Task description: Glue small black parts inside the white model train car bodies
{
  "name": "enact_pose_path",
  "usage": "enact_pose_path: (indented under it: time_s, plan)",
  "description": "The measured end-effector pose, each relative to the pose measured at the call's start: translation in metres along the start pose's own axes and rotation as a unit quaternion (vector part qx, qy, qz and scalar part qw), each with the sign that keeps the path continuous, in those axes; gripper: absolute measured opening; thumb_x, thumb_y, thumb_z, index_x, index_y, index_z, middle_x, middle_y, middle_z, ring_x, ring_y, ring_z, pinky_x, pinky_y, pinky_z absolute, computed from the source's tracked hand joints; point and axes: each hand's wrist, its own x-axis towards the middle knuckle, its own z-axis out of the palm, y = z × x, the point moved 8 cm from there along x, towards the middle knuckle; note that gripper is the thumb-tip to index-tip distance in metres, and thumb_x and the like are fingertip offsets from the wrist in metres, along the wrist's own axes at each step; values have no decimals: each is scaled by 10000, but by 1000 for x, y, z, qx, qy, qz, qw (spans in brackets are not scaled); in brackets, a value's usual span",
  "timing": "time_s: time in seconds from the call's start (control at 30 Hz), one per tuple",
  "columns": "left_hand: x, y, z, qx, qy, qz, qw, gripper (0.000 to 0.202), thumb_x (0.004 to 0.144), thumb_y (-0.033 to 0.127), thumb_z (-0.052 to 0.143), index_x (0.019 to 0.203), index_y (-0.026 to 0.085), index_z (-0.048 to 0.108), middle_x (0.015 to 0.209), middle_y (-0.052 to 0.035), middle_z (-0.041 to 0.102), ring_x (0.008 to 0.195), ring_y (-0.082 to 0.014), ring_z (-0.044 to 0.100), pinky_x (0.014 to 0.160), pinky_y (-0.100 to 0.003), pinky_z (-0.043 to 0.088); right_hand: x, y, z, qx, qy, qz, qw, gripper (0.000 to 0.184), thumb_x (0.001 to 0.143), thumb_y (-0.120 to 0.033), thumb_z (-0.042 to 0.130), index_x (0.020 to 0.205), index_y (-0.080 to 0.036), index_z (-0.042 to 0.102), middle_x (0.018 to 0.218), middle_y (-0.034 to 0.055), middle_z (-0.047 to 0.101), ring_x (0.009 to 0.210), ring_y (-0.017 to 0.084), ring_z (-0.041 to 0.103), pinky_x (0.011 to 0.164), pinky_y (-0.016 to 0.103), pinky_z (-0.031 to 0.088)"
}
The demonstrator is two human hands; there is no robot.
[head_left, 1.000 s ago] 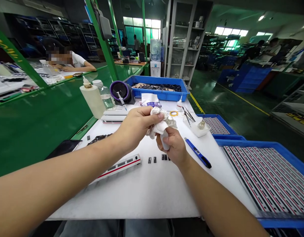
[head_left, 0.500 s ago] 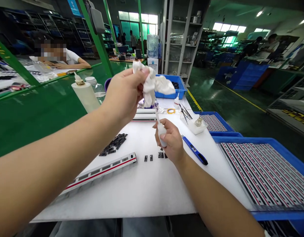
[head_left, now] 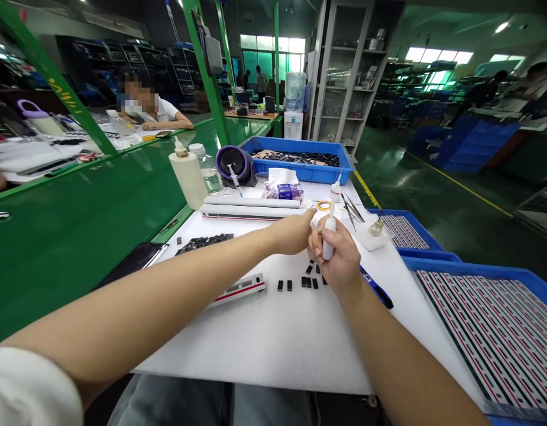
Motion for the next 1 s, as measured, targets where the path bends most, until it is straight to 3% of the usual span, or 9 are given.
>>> enact_pose_path:
  time_s: [0.1, 0.17, 0.27, 0.33, 0.5, 0.7, 0.87, 1.0]
  plan:
    - [-17, 11, -31, 38, 10, 19, 999, 172, 769, 273, 649, 914, 205, 713, 771, -34, 717, 748, -209, 628, 685, -287, 420, -1, 1, -1, -35, 7, -2, 999, 145, 801, -337, 594, 795, -207, 530, 507, -55, 467, 440, 96, 365, 423, 230, 236]
    - [-32, 17, -52, 45, 50, 18, 998, 205, 840, 353, 590, 811, 196, 719, 758, -37, 700, 708, -190, 598, 655, -291, 412, -4, 2, 1, -88, 15, -3, 996, 164, 818, -354, 615, 817, -195, 573, 537, -42, 497, 473, 101, 386, 453, 241, 273]
    - [-54, 26, -71, -41, 118, 16, 992, 232, 830, 358, 617, 939, 186, 730, 901, -44, 712, 767, -182, 599, 681, -294, 438, -9, 4, 8, -193, 9, -11, 981, 202, 820, -386, 653, 837, -189, 614, 591, -28, 538, 529, 111, 431, 513, 257, 335]
    - [-65, 28, -74, -129, 137, 11, 982, 255, 803, 344, 663, 987, 177, 724, 982, -52, 714, 843, -188, 611, 743, -298, 462, -13, 8, 15, -249, -9, -7, 968, 235, 810, -415, 672, 835, -186, 626, 618, -16, 566, 559, 123, 468, 537, 265, 362]
    - [-75, 20, -72, -225, 163, -52, 959, 217, 739, 391, 755, 761, 180, 710, 738, -6, 654, 691, -147, 540, 650, -283, 423, -18, 14, 22, -313, -31, 12, 949, 273, 801, -444, 686, 863, -181, 642, 655, -1, 605, 592, 144, 514, 555, 278, 391]
    - [-70, 6, -67, -339, 116, -67, 931, 237, 658, 358, 822, 670, 181, 665, 659, 25, 574, 641, -114, 450, 629, -275, 352, -17, 5, 27, -357, -28, -24, 933, 237, 819, -421, 678, 861, -190, 643, 706, 0, 614, 642, 150, 529, 601, 285, 417]
    - [-69, 8, -76, -303, 82, -60, 948, 223, 652, 353, 816, 627, 180, 675, 619, 17, 563, 636, -124, 452, 635, -289, 340, -17, 5, 29, -354, -42, -29, 934, 230, 830, -416, 672, 888, -195, 651, 697, -9, 597, 608, 137, 509, 568, 276, 402]
    - [-72, 14, -89, -268, 95, -60, 957, 198, 642, 348, 816, 621, 188, 702, 617, 5, 591, 621, -129, 467, 611, -290, 338, -18, 4, 29, -352, -49, -36, 934, 210, 834, -399, 672, 894, -199, 655, 696, -14, 596, 604, 132, 504, 565, 271, 400]
